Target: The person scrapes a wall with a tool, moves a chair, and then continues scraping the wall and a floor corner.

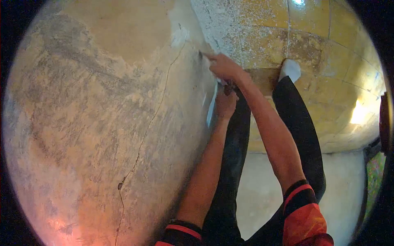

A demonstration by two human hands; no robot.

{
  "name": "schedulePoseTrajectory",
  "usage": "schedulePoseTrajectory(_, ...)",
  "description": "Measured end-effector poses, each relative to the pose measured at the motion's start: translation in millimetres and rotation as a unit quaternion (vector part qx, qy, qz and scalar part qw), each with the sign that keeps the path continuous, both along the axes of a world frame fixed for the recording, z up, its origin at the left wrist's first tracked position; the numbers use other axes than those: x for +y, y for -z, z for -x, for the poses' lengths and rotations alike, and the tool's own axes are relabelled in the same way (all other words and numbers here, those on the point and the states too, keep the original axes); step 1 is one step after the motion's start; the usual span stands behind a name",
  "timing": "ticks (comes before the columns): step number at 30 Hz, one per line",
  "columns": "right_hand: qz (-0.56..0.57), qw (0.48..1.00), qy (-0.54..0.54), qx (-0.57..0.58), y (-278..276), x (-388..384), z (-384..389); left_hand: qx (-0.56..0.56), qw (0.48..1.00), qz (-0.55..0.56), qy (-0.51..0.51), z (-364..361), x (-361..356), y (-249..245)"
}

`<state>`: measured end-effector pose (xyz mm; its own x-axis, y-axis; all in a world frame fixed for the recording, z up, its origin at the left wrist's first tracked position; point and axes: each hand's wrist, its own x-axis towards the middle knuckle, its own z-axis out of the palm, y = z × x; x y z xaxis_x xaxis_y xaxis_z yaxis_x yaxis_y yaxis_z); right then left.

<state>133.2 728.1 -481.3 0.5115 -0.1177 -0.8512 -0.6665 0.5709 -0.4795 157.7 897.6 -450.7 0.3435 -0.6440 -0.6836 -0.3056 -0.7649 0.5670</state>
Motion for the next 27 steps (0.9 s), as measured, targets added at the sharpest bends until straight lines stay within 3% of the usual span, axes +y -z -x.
schedulePoseTrajectory(2,0.131,0.991,0.015,-0.027,-8,26,5,-0.042,0.994,0.08,0.056,0,14,15)
schedulePoseTrajectory(3,0.195,0.98,0.024,-0.041,-10,35,7,-0.023,0.999,0.033,0.023,0,11,15)
schedulePoseTrajectory(6,-0.033,0.998,-0.047,-0.006,18,-7,3,0.079,0.976,-0.189,-0.073,-6,-21,-10)
schedulePoseTrajectory(7,0.033,0.999,-0.024,-0.03,19,1,2,0.119,0.95,-0.269,-0.108,-6,-32,-15)
schedulePoseTrajectory(9,0.164,0.984,0.032,-0.064,13,27,6,0.1,0.979,-0.171,-0.058,-5,-20,-8)
schedulePoseTrajectory(12,0.173,0.984,0.002,-0.043,-2,27,7,0.052,0.991,-0.121,0.027,-15,-3,13)
schedulePoseTrajectory(15,-0.036,0.999,-0.035,-0.002,19,-3,5,0.083,0.973,-0.216,0.019,-12,-6,12)
schedulePoseTrajectory(16,0.028,0.999,-0.026,-0.012,20,8,4,0.1,0.962,-0.255,-0.005,-11,-14,9)
schedulePoseTrajectory(18,0.153,0.988,-0.002,-0.022,10,33,6,0.079,0.988,-0.133,-0.02,-3,-22,-5)
schedulePoseTrajectory(19,0.162,0.986,0.013,-0.022,9,33,7,0.063,0.995,-0.069,-0.028,-4,-26,-9)
schedulePoseTrajectory(21,0.176,0.983,0.05,-0.026,9,37,6,-0.058,0.971,0.0,0.232,-17,3,26)
schedulePoseTrajectory(23,0.07,0.997,0.023,-0.005,34,30,4,-0.031,0.964,-0.091,0.247,-17,5,31)
schedulePoseTrajectory(24,0.025,1.0,0.007,0.002,47,23,2,0.045,0.969,-0.208,0.127,-16,-21,19)
schedulePoseTrajectory(25,0.082,0.996,0.022,-0.022,44,31,4,0.123,0.939,-0.323,0.0,-13,-29,11)
schedulePoseTrajectory(27,0.191,0.977,0.058,-0.069,34,53,11,0.005,0.991,-0.072,0.11,-6,-1,18)
